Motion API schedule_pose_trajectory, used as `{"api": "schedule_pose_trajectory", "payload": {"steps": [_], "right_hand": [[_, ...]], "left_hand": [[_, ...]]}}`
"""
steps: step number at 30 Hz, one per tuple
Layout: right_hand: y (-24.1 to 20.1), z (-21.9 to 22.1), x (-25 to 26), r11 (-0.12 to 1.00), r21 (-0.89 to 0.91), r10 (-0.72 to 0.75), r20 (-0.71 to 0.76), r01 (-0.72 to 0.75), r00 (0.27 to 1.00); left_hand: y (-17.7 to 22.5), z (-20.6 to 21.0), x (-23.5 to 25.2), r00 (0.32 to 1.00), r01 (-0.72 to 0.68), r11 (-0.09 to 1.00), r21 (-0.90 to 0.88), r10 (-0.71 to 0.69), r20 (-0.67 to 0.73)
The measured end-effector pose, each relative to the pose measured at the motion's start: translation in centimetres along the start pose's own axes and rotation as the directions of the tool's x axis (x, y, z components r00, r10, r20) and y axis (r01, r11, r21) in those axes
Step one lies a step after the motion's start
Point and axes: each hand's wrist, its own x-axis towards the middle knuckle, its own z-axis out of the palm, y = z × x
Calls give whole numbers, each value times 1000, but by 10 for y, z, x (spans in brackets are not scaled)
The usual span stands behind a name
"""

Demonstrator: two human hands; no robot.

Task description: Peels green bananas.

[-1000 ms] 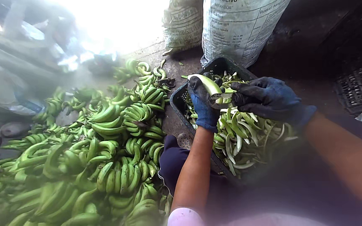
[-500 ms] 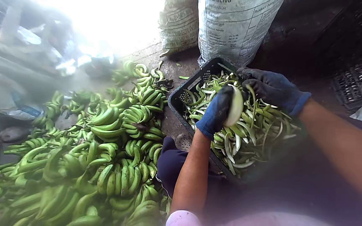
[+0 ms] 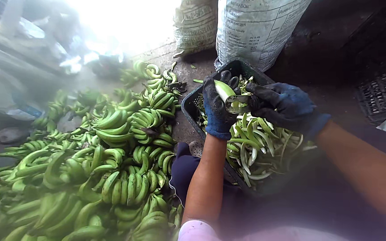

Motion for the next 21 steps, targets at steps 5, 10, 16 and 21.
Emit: {"api": "schedule_pose_trajectory", "payload": {"steps": [5,10,16,21], "right_hand": [[32,7,-4,996,-1,86,4,-86,996],[41,6,-4,989,3,144,49,-145,988],[85,21,-6,845,217,469,140,-489,872],[63,11,-9,971,114,202,75,-209,977]], "left_hand": [[-8,1,-5,985,-132,969,208,105,136],[-3,4,-16,993,-106,750,653,53,101],[-16,5,-21,971,42,558,829,-219,98],[-10,-11,-5,936,290,811,508,-351,25]]}}
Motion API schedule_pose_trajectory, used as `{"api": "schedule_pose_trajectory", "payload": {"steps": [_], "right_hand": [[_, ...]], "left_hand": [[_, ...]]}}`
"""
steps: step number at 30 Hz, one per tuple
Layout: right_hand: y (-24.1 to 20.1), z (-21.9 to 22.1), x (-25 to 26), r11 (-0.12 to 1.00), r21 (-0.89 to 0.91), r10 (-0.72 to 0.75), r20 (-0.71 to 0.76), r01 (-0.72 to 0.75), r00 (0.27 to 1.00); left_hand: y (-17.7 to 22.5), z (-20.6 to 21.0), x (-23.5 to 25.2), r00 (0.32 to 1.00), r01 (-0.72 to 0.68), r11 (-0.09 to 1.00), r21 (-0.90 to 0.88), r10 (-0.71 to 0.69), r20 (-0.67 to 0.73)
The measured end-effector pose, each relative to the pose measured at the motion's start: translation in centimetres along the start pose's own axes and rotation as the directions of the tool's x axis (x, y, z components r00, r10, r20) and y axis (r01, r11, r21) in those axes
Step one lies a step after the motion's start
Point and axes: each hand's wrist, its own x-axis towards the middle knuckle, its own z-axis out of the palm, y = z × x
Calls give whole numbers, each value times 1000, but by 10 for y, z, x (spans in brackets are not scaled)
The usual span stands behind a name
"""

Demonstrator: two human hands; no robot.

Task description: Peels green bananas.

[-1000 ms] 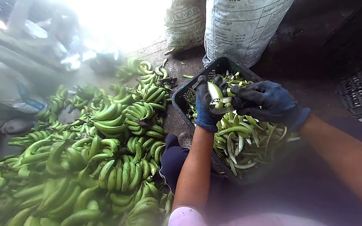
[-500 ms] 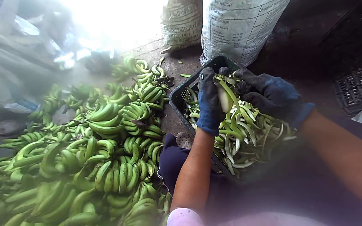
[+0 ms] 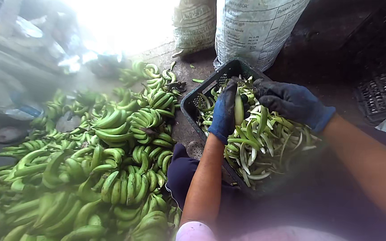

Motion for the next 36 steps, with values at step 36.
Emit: {"api": "schedule_pose_trajectory", "payload": {"steps": [36], "right_hand": [[-3,-25,9,955,144,276,-120,-258,954]], "left_hand": [[-1,-22,-15,922,-176,855,488,317,-223]]}}
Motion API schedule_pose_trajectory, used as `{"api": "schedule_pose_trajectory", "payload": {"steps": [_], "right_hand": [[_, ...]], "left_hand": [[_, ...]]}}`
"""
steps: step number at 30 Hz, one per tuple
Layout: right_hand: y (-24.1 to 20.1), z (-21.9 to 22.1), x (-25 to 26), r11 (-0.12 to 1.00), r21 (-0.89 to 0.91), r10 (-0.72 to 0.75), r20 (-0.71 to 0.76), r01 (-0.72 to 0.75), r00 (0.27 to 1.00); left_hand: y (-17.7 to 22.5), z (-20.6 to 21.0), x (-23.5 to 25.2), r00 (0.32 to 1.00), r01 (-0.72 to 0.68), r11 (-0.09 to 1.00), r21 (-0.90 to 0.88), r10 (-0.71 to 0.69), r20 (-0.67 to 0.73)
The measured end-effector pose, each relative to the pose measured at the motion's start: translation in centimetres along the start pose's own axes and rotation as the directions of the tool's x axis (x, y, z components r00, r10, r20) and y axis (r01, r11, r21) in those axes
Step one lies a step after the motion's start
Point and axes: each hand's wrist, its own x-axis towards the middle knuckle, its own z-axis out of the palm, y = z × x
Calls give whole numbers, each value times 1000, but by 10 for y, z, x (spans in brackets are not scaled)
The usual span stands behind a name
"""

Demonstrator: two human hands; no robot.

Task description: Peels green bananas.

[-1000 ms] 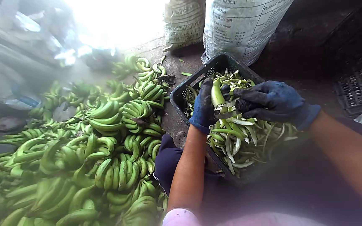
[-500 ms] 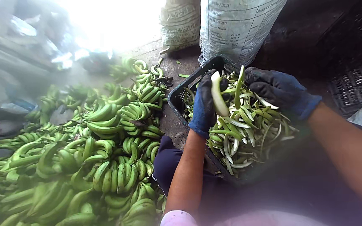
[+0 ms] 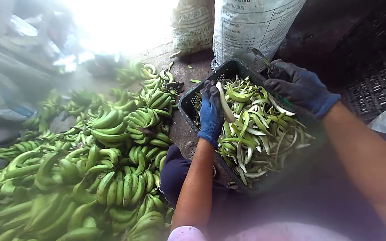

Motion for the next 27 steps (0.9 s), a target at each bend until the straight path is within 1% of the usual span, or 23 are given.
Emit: {"api": "schedule_pose_trajectory", "payload": {"steps": [1,3,5,6,7,8,9,10,11,12,13,15,17,18,19,20,21,22,23,24,25,26,27], "right_hand": [[0,5,-4,999,31,-8,-25,9,1000],[-4,22,-13,991,45,-127,-19,128,992],[-13,40,-22,978,-4,-210,49,211,976],[-14,48,-27,983,-9,-184,82,186,979],[-7,52,-31,994,43,-107,101,104,989],[5,50,-36,985,170,0,112,-19,994],[20,43,-40,916,380,87,133,-132,987],[33,29,-44,802,549,160,185,-237,970],[33,6,-50,709,635,232,201,-306,952],[23,-22,-59,668,669,294,164,-325,942],[2,-54,-66,652,696,363,63,-301,930],[-23,-127,-75,720,682,360,-201,-133,911],[24,-214,-78,762,613,113,-446,210,888],[45,-256,-79,763,555,36,-548,331,836],[57,-288,-81,722,543,-1,-619,429,786],[63,-306,-83,649,577,15,-662,497,749],[61,-309,-83,596,600,51,-691,534,721],[52,-299,-78,592,611,82,-695,526,714],[31,-271,-69,652,604,114,-675,457,729],[-5,-226,-59,732,593,181,-644,335,743],[-44,-175,-51,808,567,247,-573,160,781],[-69,-129,-45,869,495,283,-445,-30,850],[-72,-91,-37,924,349,263,-274,-159,925]], "left_hand": [[-1,4,3,1000,16,1000,24,-15,-25],[-1,19,4,1000,23,999,-28,-23,-2],[-5,35,-5,990,-40,995,-96,53,134],[-10,38,-12,971,-103,994,-49,111,212],[-13,39,-18,937,-127,991,-30,130,324],[-15,45,-19,919,-25,991,-128,73,386],[-10,54,-18,894,115,963,-243,6,447],[0,60,-15,873,214,930,-298,-45,486],[11,61,-12,865,239,927,-289,-68,496],[21,59,-10,882,190,955,-229,-64,466],[29,52,-7,907,96,987,-132,-32,420],[37,32,1,946,-52,997,53,32,322],[40,12,7,968,-131,987,94,107,226],[41,2,10,971,-146,987,62,131,202],[43,-7,12,973,-148,989,14,143,183],[43,-11,15,976,-147,988,-40,152,159],[44,-14,18,979,-148,986,-74,157,131],[44,-17,18,981,-147,987,-67,154,115],[46,-19,17,984,-146,989,-22,148,101],[47,-20,13,987,-137,990,35,134,87],[48,-22,10,989,-123,990,74,116,86],[47,-24,7,990,-115,988,103,105,98],[45,-26,5,989,-113,985,127,99,106]]}}
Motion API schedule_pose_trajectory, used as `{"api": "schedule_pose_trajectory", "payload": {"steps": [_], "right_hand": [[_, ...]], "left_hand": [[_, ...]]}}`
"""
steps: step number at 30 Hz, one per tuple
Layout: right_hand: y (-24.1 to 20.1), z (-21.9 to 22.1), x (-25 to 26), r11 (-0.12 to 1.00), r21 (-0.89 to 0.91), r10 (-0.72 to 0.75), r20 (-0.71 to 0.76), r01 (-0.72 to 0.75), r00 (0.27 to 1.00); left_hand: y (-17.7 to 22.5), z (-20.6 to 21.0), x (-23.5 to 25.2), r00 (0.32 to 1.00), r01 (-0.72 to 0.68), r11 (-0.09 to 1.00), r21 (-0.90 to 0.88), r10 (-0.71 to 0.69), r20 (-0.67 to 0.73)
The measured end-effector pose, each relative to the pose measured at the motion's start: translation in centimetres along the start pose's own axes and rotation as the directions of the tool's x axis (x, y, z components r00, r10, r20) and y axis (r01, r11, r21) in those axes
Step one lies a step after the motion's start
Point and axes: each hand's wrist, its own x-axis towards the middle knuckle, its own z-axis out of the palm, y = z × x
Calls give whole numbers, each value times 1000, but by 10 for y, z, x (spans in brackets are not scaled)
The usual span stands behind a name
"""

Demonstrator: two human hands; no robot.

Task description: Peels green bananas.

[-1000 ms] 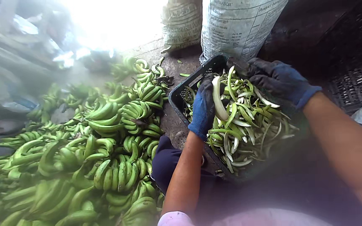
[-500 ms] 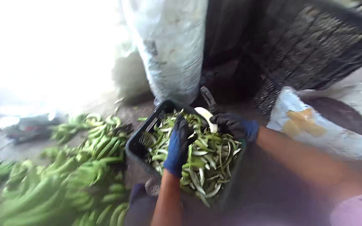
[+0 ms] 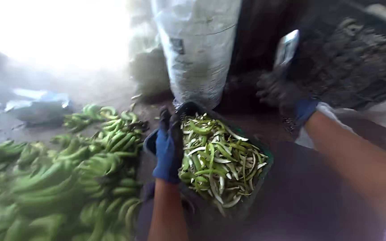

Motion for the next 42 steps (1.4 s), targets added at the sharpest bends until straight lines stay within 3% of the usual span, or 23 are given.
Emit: {"api": "schedule_pose_trajectory", "payload": {"steps": [1,2,3,4,6,9,13,17,21,22,24,25,26,28,30,32,33,37,38,39,41,42], "right_hand": [[32,28,11,972,-221,-43,186,84,982],[74,51,31,886,-381,-107,386,263,916],[120,76,58,717,-500,-157,564,486,811],[159,101,80,501,-579,-149,675,643,723],[203,143,104,219,-662,-25,730,717,683],[225,176,129,88,-689,72,725,719,685],[195,175,130,32,-629,145,772,777,619],[181,148,105,113,-611,-96,778,783,621],[121,125,42,119,-552,-381,742,826,551],[114,123,30,97,-523,-462,729,847,504],[110,123,12,42,-454,-594,705,890,388],[109,122,6,61,-445,-595,703,894,390],[111,120,2,123,-440,-573,701,890,426],[118,113,-3,349,-445,-488,665,825,565],[121,106,-9,678,-417,-307,587,605,749],[115,105,-10,888,-352,-75,523,296,849],[114,105,-9,928,-305,-31,506,213,862],[101,104,-15,977,101,-214,444,188,870],[104,104,-13,982,93,-188,481,163,857],[114,104,-8,990,-39,-88,558,132,825],[141,110,3,925,-379,282,662,-14,695],[145,114,7,899,-432,377,671,-76,638]], "left_hand": [[-3,-1,-1,1000,5,1000,4,-5,0],[-7,-3,-2,1000,12,1000,-4,-12,-4],[-10,-5,-2,1000,23,1000,-13,-23,-16],[-13,-8,0,999,30,999,-11,-30,-21],[-18,-15,6,1000,22,1000,12,-22,-7],[-19,-23,13,1000,18,999,37,-19,3],[-14,-24,24,997,34,999,5,-34,64],[-14,-25,21,994,84,993,86,-90,65],[-33,-3,35,911,324,916,237,-370,184],[-37,6,36,881,369,903,220,-416,228],[-43,23,33,878,414,910,16,-404,256],[-42,27,31,901,396,910,-127,-357,247],[-40,29,28,934,340,911,-234,-298,196],[-38,24,27,981,195,953,-231,-189,47],[-41,18,27,991,85,970,-227,-106,-80],[-44,18,26,990,19,959,-284,-57,-127],[-45,20,23,991,0,959,-282,-38,-129],[-44,25,8,998,19,991,-132,-27,-59],[-44,26,5,999,3,991,-137,-8,-39],[-43,24,1,1000,-16,986,-167,14,-12],[-35,12,-11,997,-17,968,-250,34,65],[-31,4,-10,995,-8,957,-291,38,96]]}}
